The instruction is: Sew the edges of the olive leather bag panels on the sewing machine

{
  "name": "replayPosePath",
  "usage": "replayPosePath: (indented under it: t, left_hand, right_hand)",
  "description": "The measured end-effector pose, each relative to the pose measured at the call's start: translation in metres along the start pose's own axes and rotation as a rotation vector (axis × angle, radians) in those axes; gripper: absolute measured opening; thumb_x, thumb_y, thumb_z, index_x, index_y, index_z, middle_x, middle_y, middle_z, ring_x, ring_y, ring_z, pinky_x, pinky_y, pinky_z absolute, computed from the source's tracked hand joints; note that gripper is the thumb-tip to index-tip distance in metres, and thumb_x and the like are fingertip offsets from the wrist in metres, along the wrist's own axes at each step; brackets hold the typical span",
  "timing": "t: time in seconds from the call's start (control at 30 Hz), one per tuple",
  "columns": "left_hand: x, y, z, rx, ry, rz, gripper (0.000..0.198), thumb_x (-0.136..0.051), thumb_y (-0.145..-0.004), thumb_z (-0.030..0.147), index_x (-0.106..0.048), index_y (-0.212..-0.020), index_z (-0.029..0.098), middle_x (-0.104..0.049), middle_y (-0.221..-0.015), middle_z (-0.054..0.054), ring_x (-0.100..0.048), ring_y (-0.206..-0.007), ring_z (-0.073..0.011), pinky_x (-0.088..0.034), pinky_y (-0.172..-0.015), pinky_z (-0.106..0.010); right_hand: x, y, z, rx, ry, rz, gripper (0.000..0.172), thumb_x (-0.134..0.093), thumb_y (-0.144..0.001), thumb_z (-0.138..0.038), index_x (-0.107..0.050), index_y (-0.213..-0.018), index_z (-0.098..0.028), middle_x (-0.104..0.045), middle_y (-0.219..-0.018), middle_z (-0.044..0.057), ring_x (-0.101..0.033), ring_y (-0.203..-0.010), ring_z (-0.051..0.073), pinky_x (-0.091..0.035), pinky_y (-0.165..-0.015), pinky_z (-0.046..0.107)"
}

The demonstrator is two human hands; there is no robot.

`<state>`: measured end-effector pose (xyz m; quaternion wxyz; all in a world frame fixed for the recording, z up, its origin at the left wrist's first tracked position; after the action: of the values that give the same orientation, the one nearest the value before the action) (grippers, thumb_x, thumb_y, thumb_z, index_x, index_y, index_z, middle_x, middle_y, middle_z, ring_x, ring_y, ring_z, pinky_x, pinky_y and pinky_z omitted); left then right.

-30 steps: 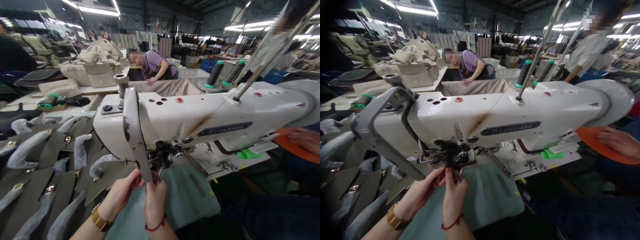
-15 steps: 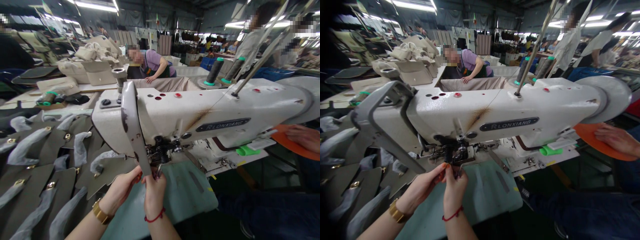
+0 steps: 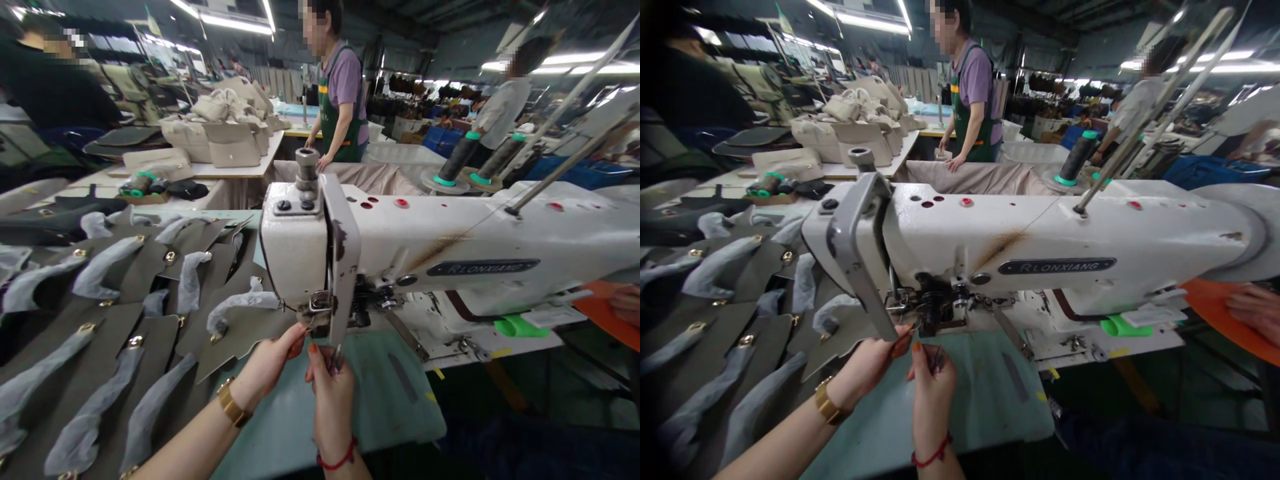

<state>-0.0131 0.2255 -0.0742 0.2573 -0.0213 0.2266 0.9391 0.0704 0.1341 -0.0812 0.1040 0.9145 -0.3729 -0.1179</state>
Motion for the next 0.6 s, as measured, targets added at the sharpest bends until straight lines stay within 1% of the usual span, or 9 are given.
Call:
replayPosePath:
  t: [0.1, 0.2, 0.4, 0.6]
  left_hand:
    - [-0.003, 0.001, -0.001, 0.008, 0.035, -0.008, 0.048, -0.057, -0.077, 0.057, -0.039, -0.052, 0.021, -0.035, -0.054, 0.006, -0.029, -0.056, -0.0109, -0.028, -0.058, -0.027]
    - [-0.003, 0.002, 0.0, 0.021, 0.051, 0.011, 0.046, -0.06, -0.076, 0.056, -0.042, -0.053, 0.02, -0.038, -0.054, 0.005, -0.029, -0.056, -0.0105, -0.027, -0.057, -0.026]
    - [-0.007, 0.005, 0.006, 0.039, 0.086, -0.008, 0.046, -0.06, -0.075, 0.057, -0.047, -0.055, 0.018, -0.043, -0.056, 0.004, -0.033, -0.057, -0.0101, -0.029, -0.058, -0.025]
    - [-0.01, 0.005, 0.011, 0.042, 0.138, -0.001, 0.044, -0.063, -0.073, 0.054, -0.044, -0.053, 0.019, -0.039, -0.054, 0.006, -0.029, -0.054, -0.0091, -0.028, -0.055, -0.024]
  right_hand:
    - [0.009, 0.008, 0.007, 0.001, 0.054, -0.023, 0.042, -0.063, -0.08, -0.048, -0.048, -0.058, -0.016, -0.043, -0.051, -0.005, -0.03, -0.045, 0.005, -0.021, -0.044, 0.021]
    - [0.013, 0.015, 0.011, -0.009, 0.091, -0.042, 0.041, -0.062, -0.08, -0.049, -0.049, -0.059, -0.016, -0.042, -0.051, -0.005, -0.032, -0.046, 0.006, -0.022, -0.044, 0.021]
    - [0.009, 0.02, 0.008, -0.025, 0.085, -0.076, 0.039, -0.061, -0.08, -0.049, -0.053, -0.062, -0.015, -0.043, -0.05, -0.004, -0.037, -0.048, 0.007, -0.026, -0.047, 0.02]
    - [0.005, 0.018, 0.019, -0.081, 0.029, -0.117, 0.04, -0.062, -0.075, -0.053, -0.058, -0.068, -0.014, -0.044, -0.047, -0.005, -0.033, -0.044, 0.006, -0.023, -0.044, 0.02]
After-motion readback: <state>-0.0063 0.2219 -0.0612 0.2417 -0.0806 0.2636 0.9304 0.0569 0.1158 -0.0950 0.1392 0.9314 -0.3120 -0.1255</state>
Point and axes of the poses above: each hand's wrist, its own y-axis away from the middle knuckle, its own x-axis out of the back of the hand, z = x × y, the point moved 4 cm from there along -y, towards the middle knuckle
